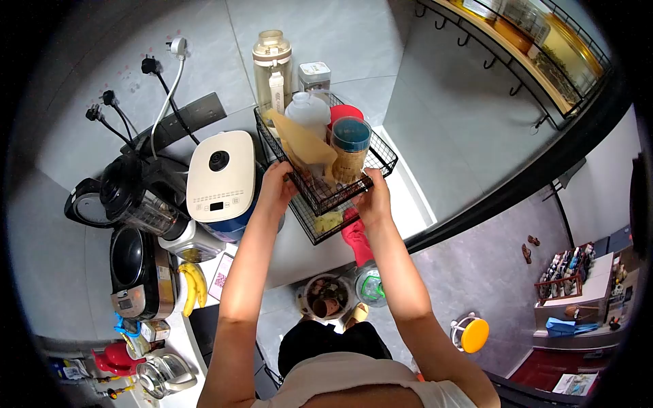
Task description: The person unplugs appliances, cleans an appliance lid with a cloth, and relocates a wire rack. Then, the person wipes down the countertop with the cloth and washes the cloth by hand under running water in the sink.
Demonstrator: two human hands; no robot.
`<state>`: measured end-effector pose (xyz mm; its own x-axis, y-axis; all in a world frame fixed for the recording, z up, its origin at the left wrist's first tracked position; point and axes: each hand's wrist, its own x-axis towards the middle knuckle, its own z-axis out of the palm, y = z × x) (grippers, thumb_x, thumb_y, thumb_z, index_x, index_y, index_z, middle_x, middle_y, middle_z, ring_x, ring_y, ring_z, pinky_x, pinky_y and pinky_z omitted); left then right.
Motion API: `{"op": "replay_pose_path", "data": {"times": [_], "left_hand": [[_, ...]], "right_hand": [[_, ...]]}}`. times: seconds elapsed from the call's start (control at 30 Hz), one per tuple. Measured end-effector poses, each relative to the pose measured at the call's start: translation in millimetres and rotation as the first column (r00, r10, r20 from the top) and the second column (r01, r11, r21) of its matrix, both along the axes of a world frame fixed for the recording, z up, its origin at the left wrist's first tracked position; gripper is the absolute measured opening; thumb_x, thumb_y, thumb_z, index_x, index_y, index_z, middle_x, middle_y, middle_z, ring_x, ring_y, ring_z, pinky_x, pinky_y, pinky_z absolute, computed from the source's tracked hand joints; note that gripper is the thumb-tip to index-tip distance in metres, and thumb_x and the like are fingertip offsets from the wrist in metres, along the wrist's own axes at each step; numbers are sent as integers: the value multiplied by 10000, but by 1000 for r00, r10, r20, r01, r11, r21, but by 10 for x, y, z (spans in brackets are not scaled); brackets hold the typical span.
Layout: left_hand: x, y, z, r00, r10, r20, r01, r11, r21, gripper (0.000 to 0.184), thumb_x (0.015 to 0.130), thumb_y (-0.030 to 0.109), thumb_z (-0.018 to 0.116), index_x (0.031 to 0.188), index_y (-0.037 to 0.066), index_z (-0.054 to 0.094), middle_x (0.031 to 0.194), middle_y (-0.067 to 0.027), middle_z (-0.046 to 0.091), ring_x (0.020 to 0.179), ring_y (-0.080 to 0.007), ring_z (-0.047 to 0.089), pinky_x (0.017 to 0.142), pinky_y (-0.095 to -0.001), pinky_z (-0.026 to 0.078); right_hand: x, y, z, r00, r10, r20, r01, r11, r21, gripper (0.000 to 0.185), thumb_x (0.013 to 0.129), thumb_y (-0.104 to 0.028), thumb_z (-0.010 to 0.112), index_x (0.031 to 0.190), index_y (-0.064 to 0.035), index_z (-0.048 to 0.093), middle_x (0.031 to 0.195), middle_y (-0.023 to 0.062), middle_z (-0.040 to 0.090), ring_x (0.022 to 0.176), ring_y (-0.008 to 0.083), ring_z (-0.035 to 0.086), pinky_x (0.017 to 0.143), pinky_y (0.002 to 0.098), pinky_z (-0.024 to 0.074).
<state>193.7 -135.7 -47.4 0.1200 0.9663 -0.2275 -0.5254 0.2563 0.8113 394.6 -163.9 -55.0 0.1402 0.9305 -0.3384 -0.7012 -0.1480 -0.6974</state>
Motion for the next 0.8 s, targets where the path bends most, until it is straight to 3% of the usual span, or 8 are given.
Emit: {"op": "replay_pose_path", "data": {"times": [0.1,0.13,0.23,0.27,0.37,0.5,0.63,0.8], "left_hand": [[-76,-86,-22,1000,2,17,-1,999,-35,295,771,168,483,1000,-12,526,862,-92,587,786,-218,586,738,-362,490],[-101,-83,-66,998,-42,48,42,999,2,286,774,174,491,1002,7,529,857,-80,585,776,-211,580,719,-360,487],[-85,-169,-61,1000,-14,14,14,1000,12,282,771,171,496,1006,19,527,860,-80,583,765,-208,577,706,-359,486],[-68,-209,-48,999,-1,33,1,1000,-9,262,766,160,496,999,41,520,876,-73,572,779,-209,573,704,-369,487],[6,-375,18,999,13,47,-13,1000,-5,245,762,147,491,990,58,512,896,-65,560,799,-210,571,701,-380,489],[156,-616,82,998,41,39,-42,999,9,216,760,81,454,974,81,485,880,-47,578,738,-177,601,629,-338,518],[336,-931,124,996,81,33,-82,996,29,206,769,70,442,973,78,470,883,-47,579,737,-163,604,622,-335,519],[623,-1337,192,989,149,21,-149,989,0,118,774,64,398,878,61,452,859,-84,577,716,-197,619,606,-334,535]], "right_hand": [[-50,-57,-85,999,-18,41,19,1000,-15,205,759,-258,551,882,-110,481,803,28,562,626,167,551,482,296,415],[-56,-87,-82,999,-24,46,25,1000,-17,201,756,-237,550,885,-100,478,809,41,556,655,185,570,535,322,471],[-110,-155,-74,997,-71,-23,71,997,30,194,756,-222,548,879,-89,477,800,50,555,671,193,580,597,349,505],[-65,-175,-120,999,-43,0,43,999,23,197,756,-217,547,880,-81,476,807,55,560,689,190,581,622,347,506],[45,-275,-173,997,-6,-74,9,999,38,258,724,-168,596,904,-86,429,778,33,521,619,149,552,498,286,481],[146,-509,1,997,-4,-75,6,999,37,252,725,-186,597,887,-83,433,767,33,518,654,152,552,536,314,483],[356,-732,-13,998,58,-3,-57,998,40,252,747,-254,562,900,-75,471,848,68,575,770,202,577,728,351,477],[693,-999,-34,978,207,25,-209,973,100,301,747,-289,556,904,-49,464,868,72,566,776,223,563,747,394,465]]}}
